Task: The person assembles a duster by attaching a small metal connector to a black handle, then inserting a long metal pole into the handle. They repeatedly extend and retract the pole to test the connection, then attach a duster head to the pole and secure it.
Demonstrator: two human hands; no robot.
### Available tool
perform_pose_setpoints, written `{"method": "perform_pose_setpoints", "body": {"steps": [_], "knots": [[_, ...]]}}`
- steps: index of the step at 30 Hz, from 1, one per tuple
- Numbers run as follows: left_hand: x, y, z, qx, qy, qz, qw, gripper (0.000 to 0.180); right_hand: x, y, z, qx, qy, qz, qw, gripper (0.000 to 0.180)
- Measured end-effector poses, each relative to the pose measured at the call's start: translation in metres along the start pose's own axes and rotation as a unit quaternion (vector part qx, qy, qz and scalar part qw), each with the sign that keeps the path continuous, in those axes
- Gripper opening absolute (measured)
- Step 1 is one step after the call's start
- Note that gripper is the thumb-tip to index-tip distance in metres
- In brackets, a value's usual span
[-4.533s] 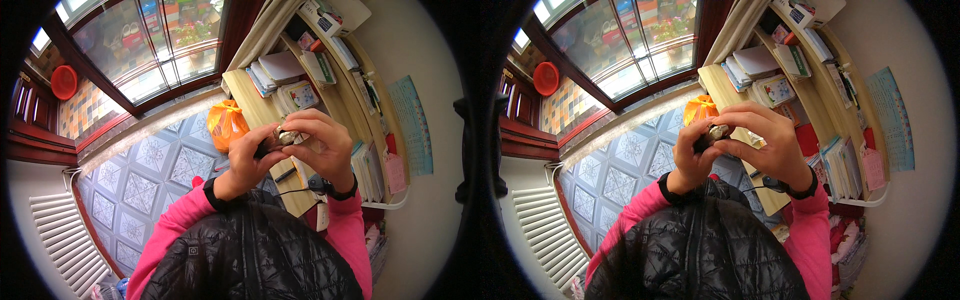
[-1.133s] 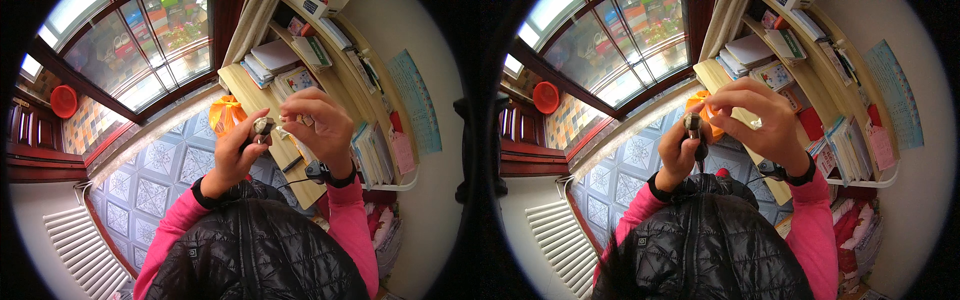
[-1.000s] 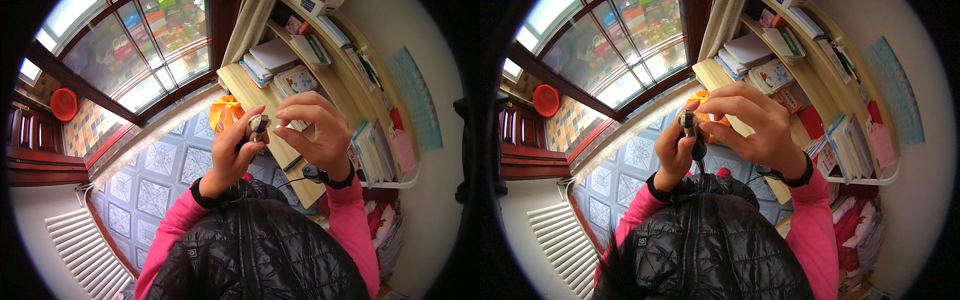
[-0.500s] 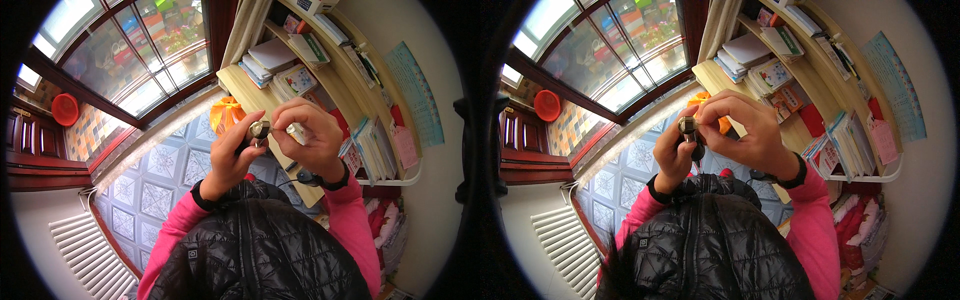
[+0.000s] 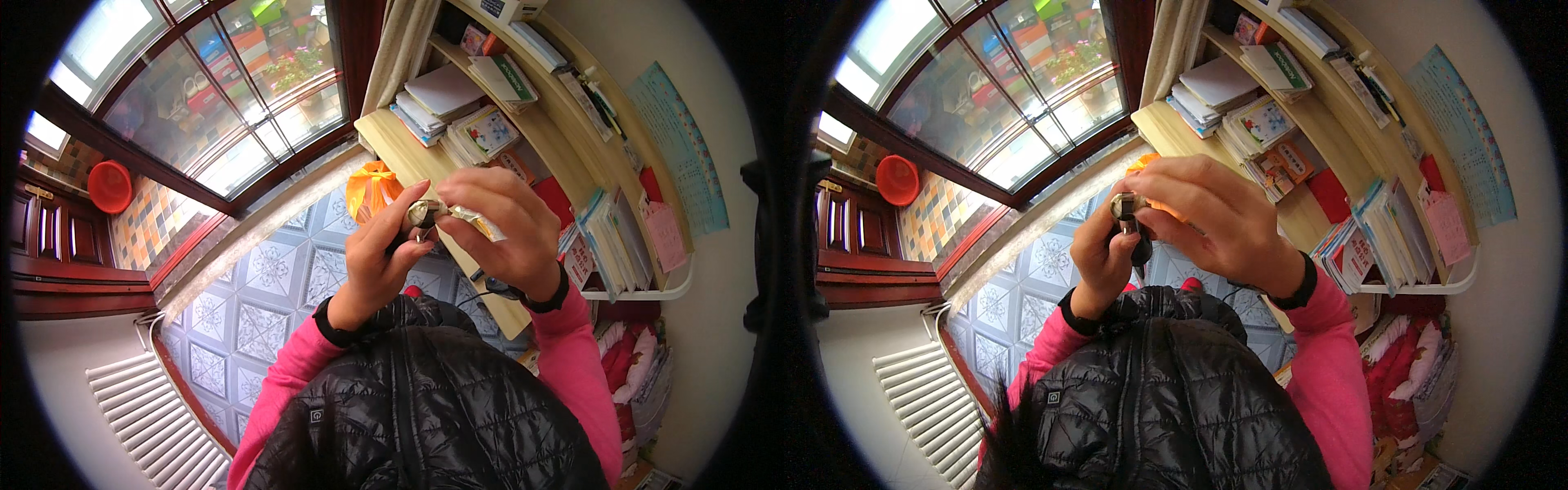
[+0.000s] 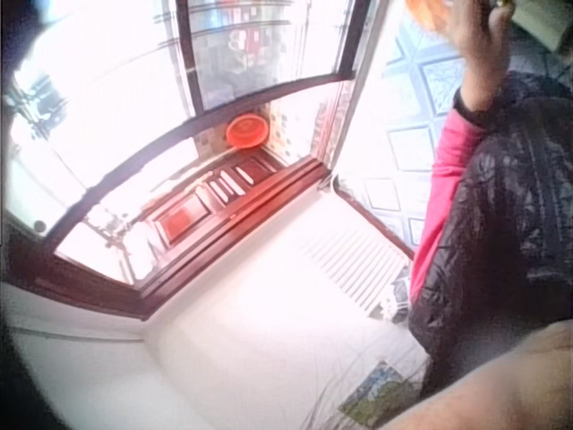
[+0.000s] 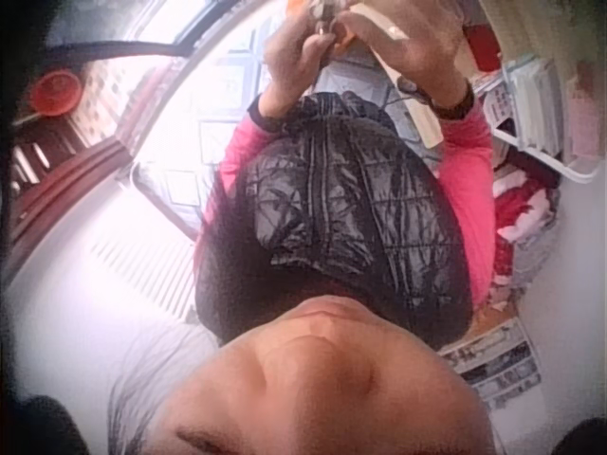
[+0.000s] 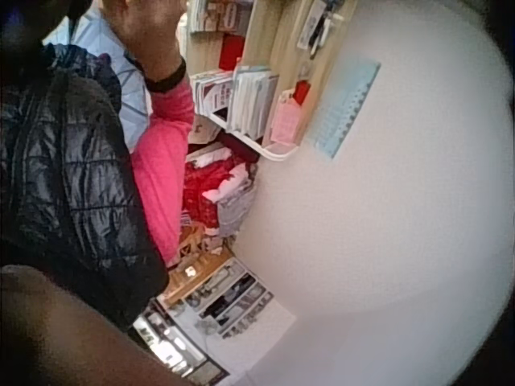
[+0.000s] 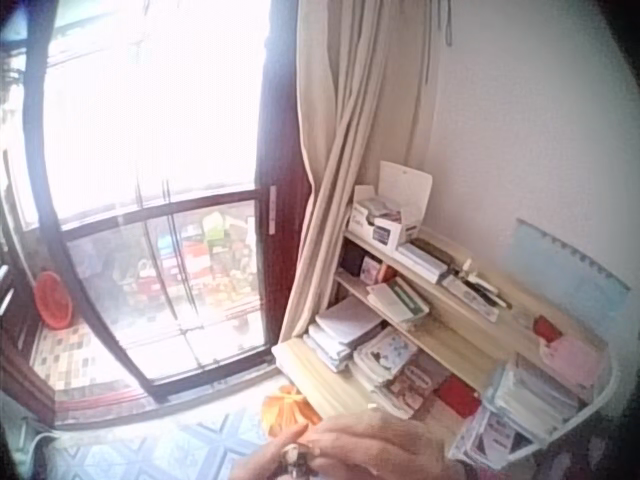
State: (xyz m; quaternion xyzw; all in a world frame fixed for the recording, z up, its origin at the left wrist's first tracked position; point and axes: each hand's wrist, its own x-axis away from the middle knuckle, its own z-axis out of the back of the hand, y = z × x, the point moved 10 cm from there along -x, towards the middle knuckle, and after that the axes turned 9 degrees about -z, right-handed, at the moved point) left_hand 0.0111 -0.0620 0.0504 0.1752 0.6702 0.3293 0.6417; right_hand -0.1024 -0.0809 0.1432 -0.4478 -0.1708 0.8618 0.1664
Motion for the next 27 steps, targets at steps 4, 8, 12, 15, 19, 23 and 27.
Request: {"method": "perform_pose_setpoints", "body": {"steps": [4, 8, 12, 15, 19, 23, 27], "knots": [[-0.002, 0.004, 0.002, 0.010, -0.001, -0.009, 1.000, 0.053, -0.002, -0.015, 0.000, 0.038, 0.009, 0.055, 0.998, 0.033], [-0.001, 0.002, 0.003, 0.015, -0.001, 0.008, 1.000, 0.053, -0.002, -0.013, -0.001, 0.062, -0.005, 0.054, 0.997, 0.032], [-0.002, 0.002, 0.002, 0.009, -0.007, 0.005, 1.000, 0.052, 0.000, -0.018, -0.003, 0.108, -0.022, 0.094, 0.989, 0.031], [-0.002, 0.003, 0.002, 0.000, -0.013, 0.005, 1.000, 0.051, 0.005, -0.017, -0.002, 0.117, -0.013, 0.083, 0.990, 0.031], [-0.004, 0.009, 0.000, -0.033, -0.019, -0.003, 0.999, 0.054, 0.013, 0.006, 0.000, -0.009, 0.036, -0.030, 0.999, 0.022], [-0.003, 0.012, -0.002, -0.062, -0.021, -0.004, 0.998, 0.058, 0.024, 0.034, -0.006, -0.136, 0.065, -0.162, 0.975, 0.019], [-0.003, 0.012, -0.001, -0.115, -0.023, -0.044, 0.992, 0.060, 0.014, 0.035, 0.004, -0.074, 0.017, -0.152, 0.985, 0.020]]}}
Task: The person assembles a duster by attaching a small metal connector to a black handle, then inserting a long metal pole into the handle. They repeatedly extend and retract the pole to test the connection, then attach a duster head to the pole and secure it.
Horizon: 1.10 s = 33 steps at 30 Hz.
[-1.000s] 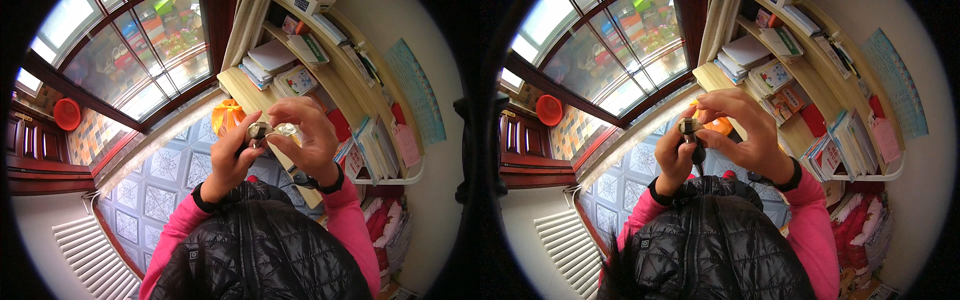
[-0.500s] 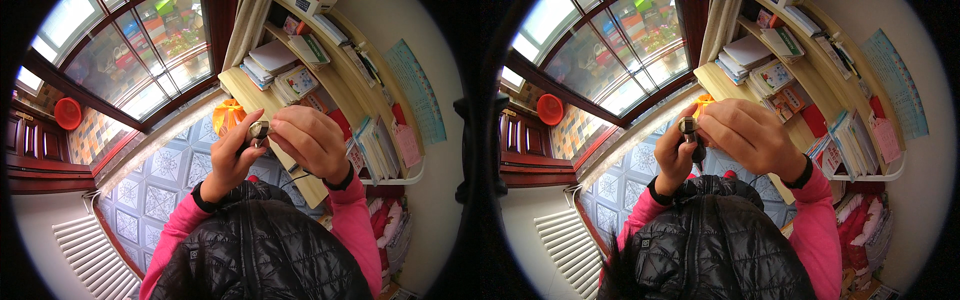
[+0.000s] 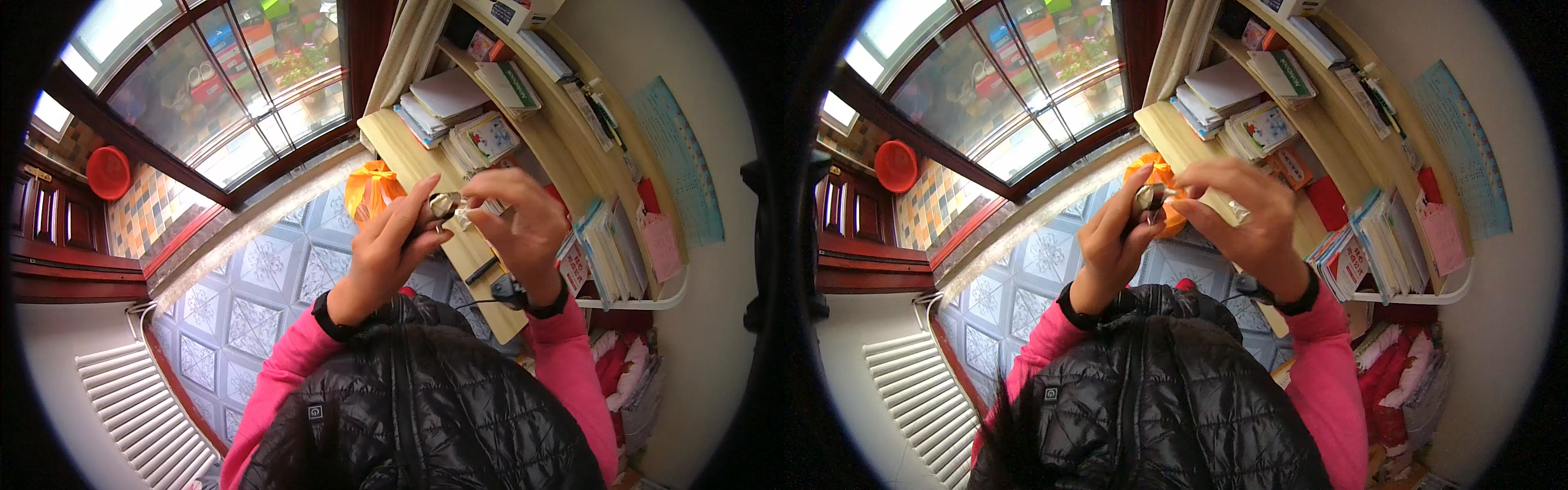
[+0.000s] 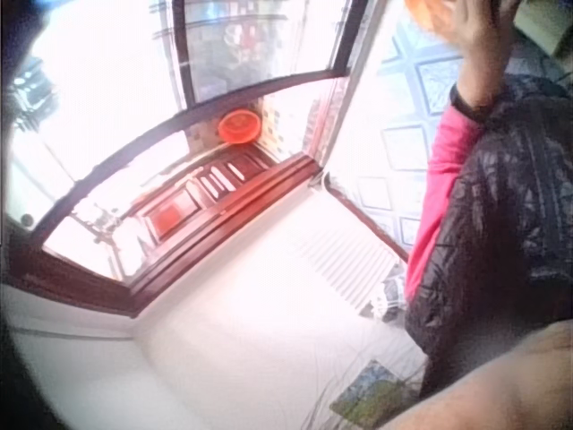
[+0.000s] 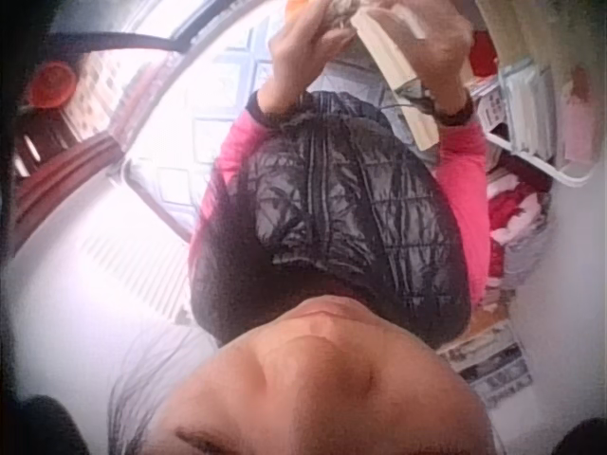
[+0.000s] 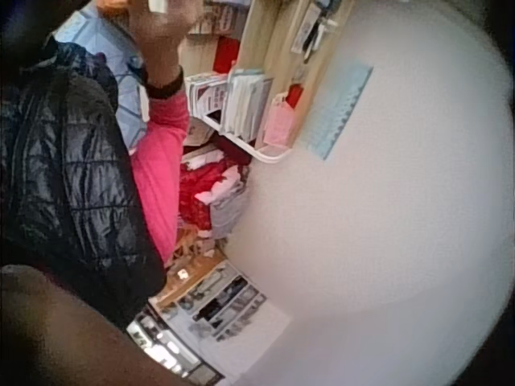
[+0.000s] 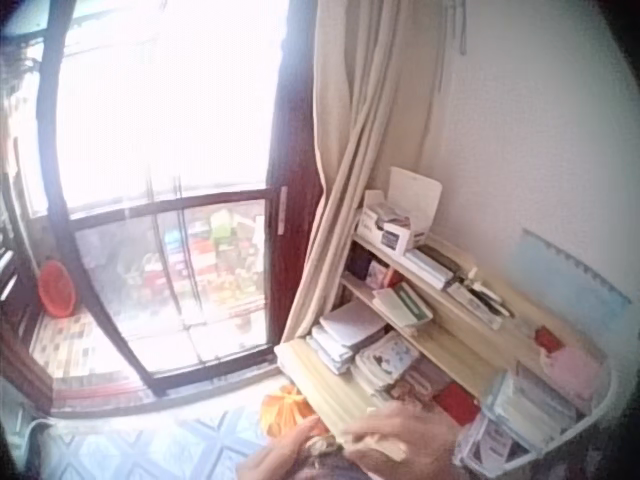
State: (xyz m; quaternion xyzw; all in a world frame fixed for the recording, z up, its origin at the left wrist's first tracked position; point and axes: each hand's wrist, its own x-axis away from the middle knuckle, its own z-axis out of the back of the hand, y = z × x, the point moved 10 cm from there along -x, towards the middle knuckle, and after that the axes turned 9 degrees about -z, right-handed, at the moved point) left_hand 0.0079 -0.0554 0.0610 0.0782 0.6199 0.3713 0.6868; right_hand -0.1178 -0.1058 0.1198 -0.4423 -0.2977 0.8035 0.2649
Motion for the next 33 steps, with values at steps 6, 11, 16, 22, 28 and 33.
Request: {"method": "perform_pose_setpoints", "body": {"steps": [6, 11, 16, 22, 28, 33], "knots": [[0.001, -0.003, -0.012, -0.090, -0.025, -0.058, 0.994, 0.064, -0.016, -0.044, 0.003, 0.158, -0.091, 0.143, 0.973, 0.021], [0.004, 0.004, -0.014, -0.119, -0.024, -0.108, 0.987, 0.063, -0.025, -0.052, -0.026, 0.275, -0.217, 0.179, 0.919, 0.017], [0.006, 0.007, -0.013, -0.138, -0.028, -0.111, 0.984, 0.061, -0.022, -0.058, -0.045, 0.306, -0.288, 0.204, 0.884, 0.017], [0.008, 0.009, -0.014, -0.133, -0.036, -0.114, 0.984, 0.060, -0.020, -0.056, -0.060, 0.365, -0.345, 0.218, 0.837, 0.014], [0.009, 0.011, -0.010, -0.116, -0.029, -0.111, 0.987, 0.059, -0.018, -0.057, -0.066, 0.351, -0.333, 0.252, 0.838, 0.010], [0.005, 0.010, 0.001, -0.058, -0.013, -0.086, 0.995, 0.061, -0.035, -0.059, -0.053, 0.217, -0.283, 0.202, 0.912, 0.020]]}}
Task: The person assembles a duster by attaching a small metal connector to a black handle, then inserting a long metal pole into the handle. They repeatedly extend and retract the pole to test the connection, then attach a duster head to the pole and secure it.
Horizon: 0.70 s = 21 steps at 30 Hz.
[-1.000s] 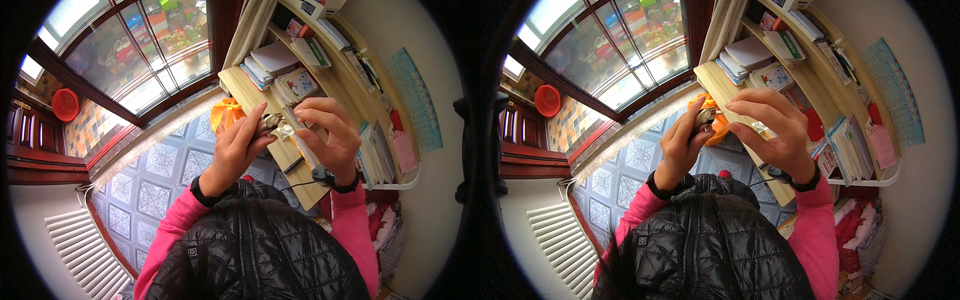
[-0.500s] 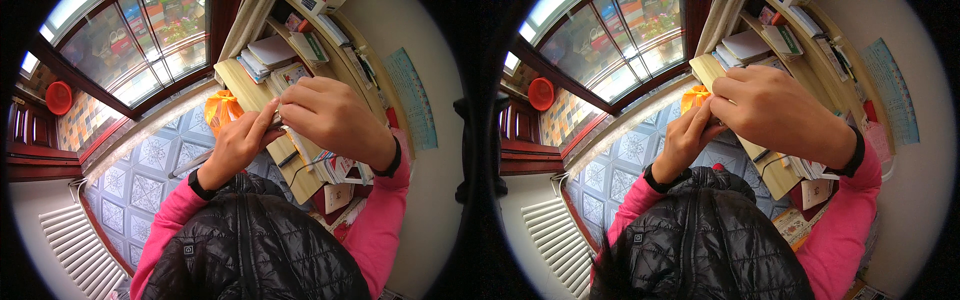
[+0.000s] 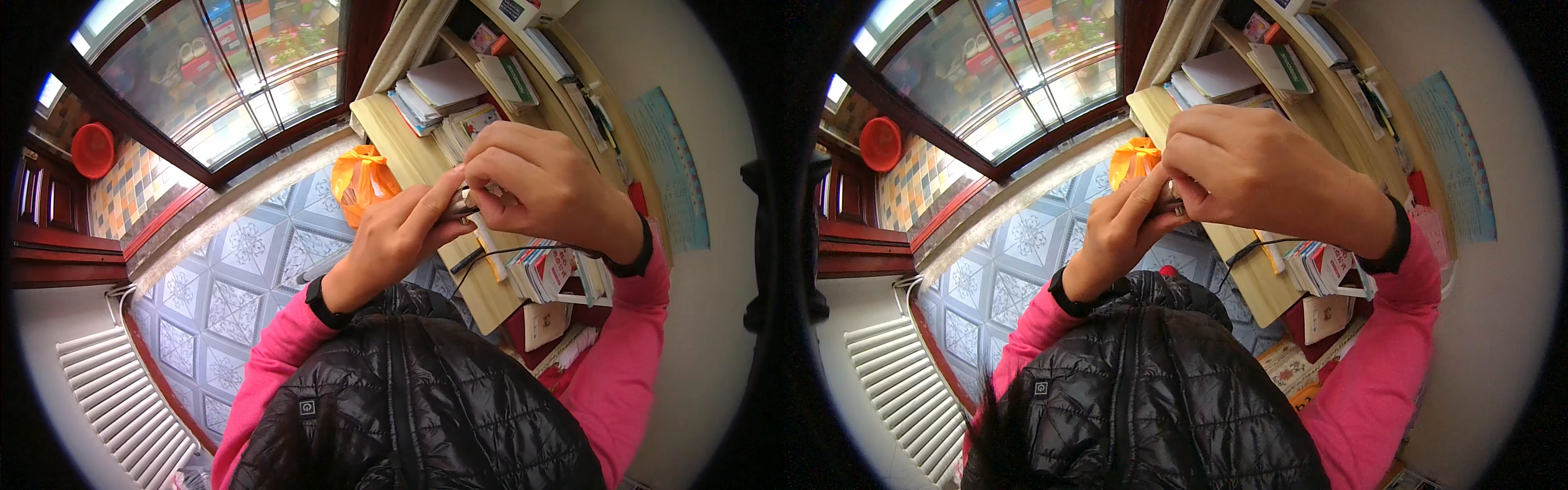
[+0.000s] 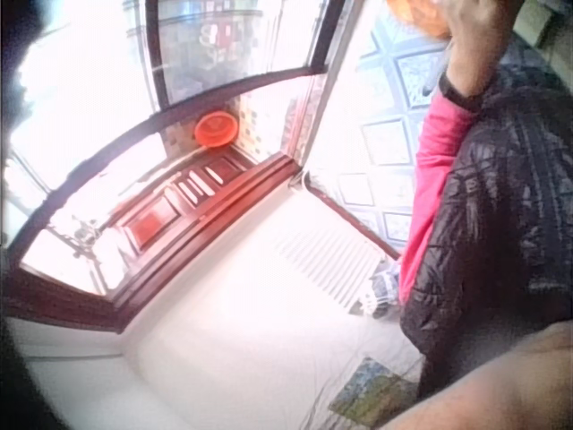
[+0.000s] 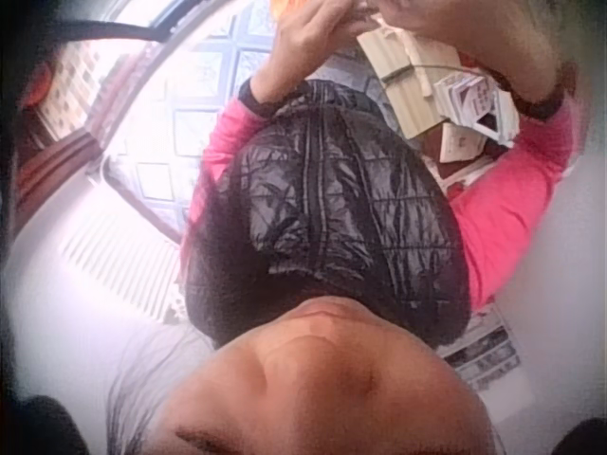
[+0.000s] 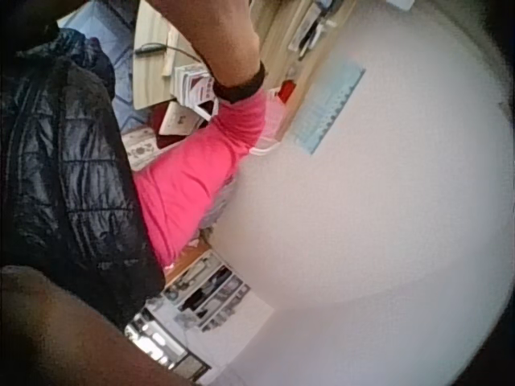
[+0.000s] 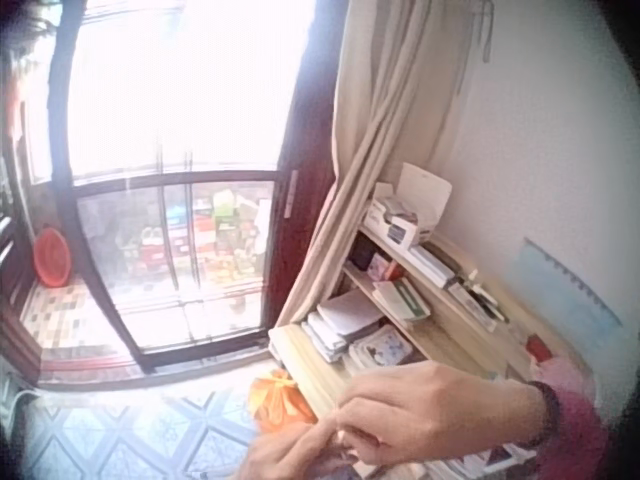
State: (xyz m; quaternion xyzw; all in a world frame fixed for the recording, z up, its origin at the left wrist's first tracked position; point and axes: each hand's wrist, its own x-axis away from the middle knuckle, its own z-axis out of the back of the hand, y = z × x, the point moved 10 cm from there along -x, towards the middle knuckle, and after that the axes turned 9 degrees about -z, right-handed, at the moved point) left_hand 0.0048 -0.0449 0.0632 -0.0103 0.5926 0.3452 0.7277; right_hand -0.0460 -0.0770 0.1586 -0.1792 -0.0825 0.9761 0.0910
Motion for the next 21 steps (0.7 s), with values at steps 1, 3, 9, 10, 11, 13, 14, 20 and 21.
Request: {"method": "perform_pose_setpoints", "body": {"steps": [1, 3, 9, 10, 11, 13, 14, 20, 21], "knots": [[-0.001, 0.000, 0.001, 0.012, 0.005, 0.001, 1.000, 0.061, 0.000, 0.001, 0.002, -0.009, 0.011, 0.000, 1.000, 0.020], [-0.001, -0.001, 0.001, 0.032, 0.006, 0.015, 0.999, 0.061, 0.002, 0.001, 0.005, -0.019, 0.036, -0.002, 0.999, 0.021], [0.000, -0.003, -0.001, 0.056, 0.006, 0.047, 0.997, 0.062, 0.001, 0.004, 0.008, -0.034, 0.032, -0.034, 0.998, 0.021], [-0.001, -0.003, -0.001, 0.064, 0.005, 0.047, 0.997, 0.062, 0.001, 0.007, 0.013, -0.049, 0.039, -0.050, 0.997, 0.021], [-0.001, -0.004, -0.001, 0.072, 0.003, 0.047, 0.996, 0.062, 0.001, 0.010, 0.021, -0.064, 0.046, -0.066, 0.995, 0.021], [-0.002, -0.004, -0.002, 0.065, -0.006, 0.046, 0.997, 0.061, 0.000, 0.010, 0.034, -0.039, 0.052, -0.067, 0.996, 0.023], [-0.001, -0.003, -0.004, 0.052, -0.017, 0.046, 0.997, 0.060, -0.002, 0.006, 0.028, -0.018, 0.010, -0.052, 0.998, 0.023], [-0.004, 0.000, -0.010, 0.014, -0.029, 0.012, 0.999, 0.055, -0.009, -0.008, -0.002, 0.144, -0.149, 0.014, 0.978, 0.014], [-0.004, 0.001, -0.009, 0.007, -0.031, 0.004, 0.999, 0.053, -0.009, -0.009, -0.007, 0.141, -0.169, 0.014, 0.975, 0.013]]}}
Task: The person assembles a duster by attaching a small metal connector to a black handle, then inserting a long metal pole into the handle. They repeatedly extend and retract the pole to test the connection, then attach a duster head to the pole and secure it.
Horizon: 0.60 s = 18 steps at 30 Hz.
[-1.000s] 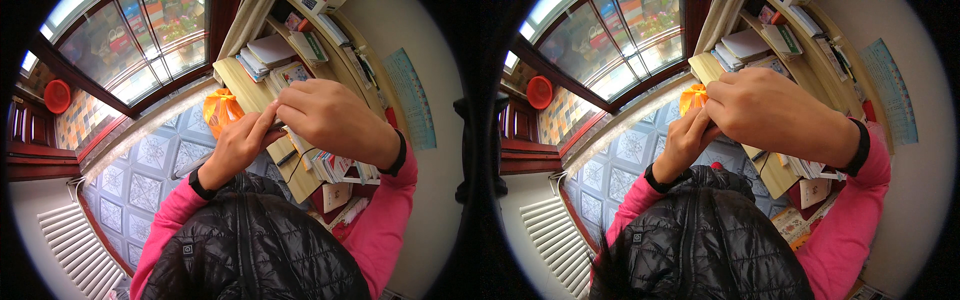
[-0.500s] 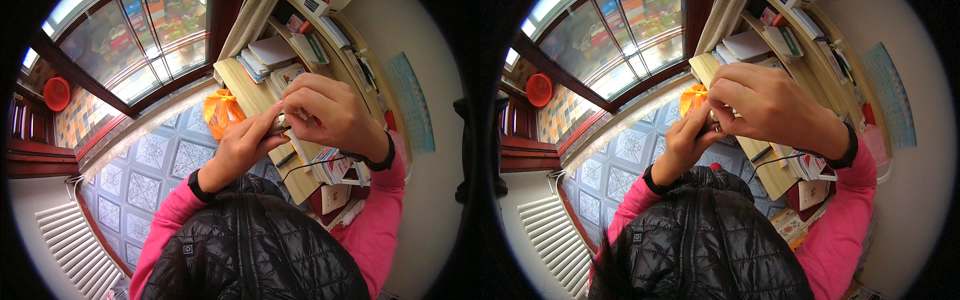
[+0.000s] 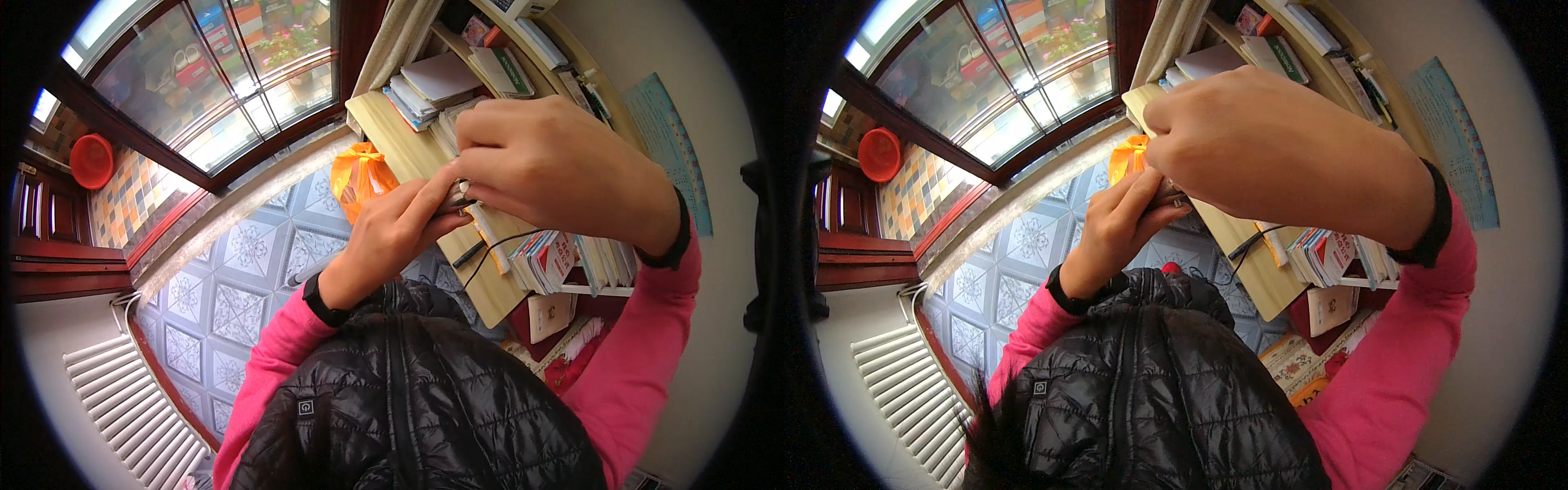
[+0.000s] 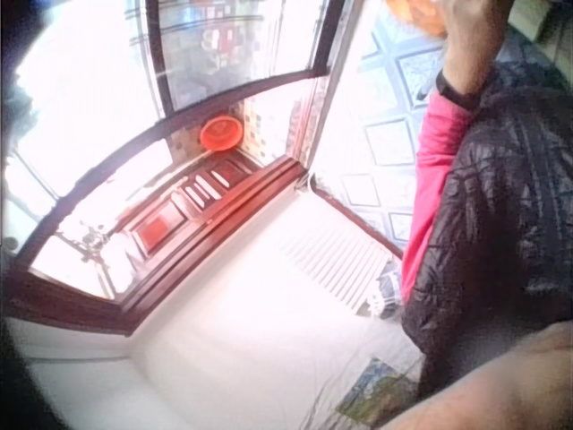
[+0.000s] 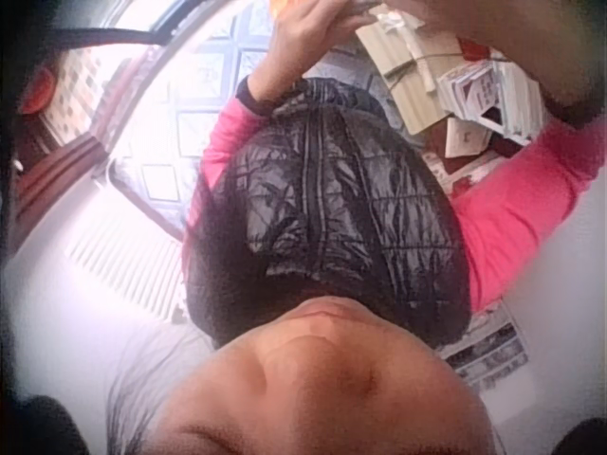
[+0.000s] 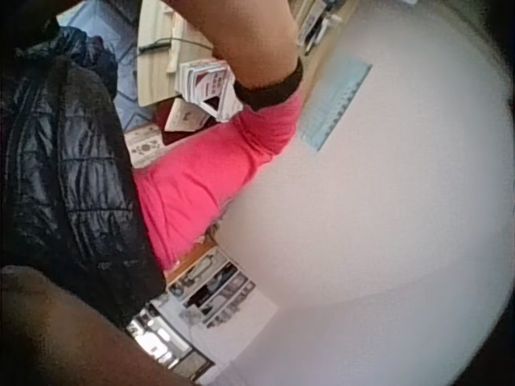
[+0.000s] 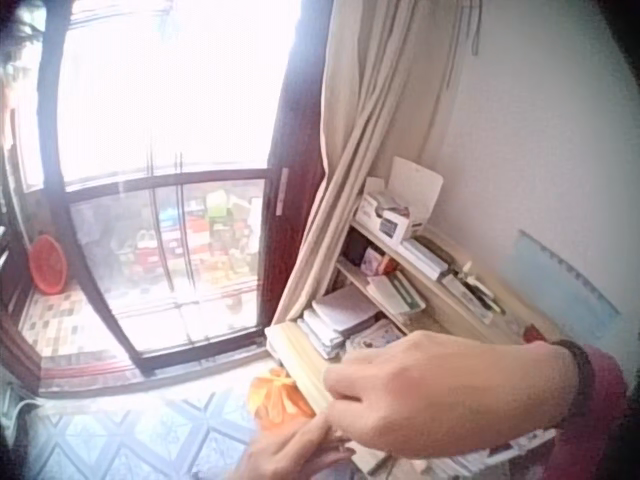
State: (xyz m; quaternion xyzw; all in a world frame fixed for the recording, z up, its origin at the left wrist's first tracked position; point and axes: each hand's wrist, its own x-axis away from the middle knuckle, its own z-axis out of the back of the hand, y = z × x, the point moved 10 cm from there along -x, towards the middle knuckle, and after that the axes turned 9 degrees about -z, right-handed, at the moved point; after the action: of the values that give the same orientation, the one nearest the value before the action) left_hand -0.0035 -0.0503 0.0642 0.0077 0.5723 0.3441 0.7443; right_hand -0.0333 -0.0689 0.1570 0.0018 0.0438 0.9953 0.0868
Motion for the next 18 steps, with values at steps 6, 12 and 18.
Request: {"method": "perform_pose_setpoints", "body": {"steps": [6, 12, 18], "knots": [[0.000, 0.001, 0.000, -0.018, -0.019, -0.021, 0.999, 0.050, -0.002, -0.014, -0.020, 0.055, -0.087, 0.033, 0.994, 0.010], [0.004, -0.007, 0.004, -0.001, -0.022, 0.026, 0.999, 0.053, -0.006, -0.004, -0.002, 0.000, 0.043, 0.038, 0.998, 0.010], [0.003, -0.008, 0.010, 0.031, 0.018, 0.053, 0.998, 0.057, 0.001, 0.014, 0.003, -0.086, 0.119, -0.029, 0.989, 0.013]]}}
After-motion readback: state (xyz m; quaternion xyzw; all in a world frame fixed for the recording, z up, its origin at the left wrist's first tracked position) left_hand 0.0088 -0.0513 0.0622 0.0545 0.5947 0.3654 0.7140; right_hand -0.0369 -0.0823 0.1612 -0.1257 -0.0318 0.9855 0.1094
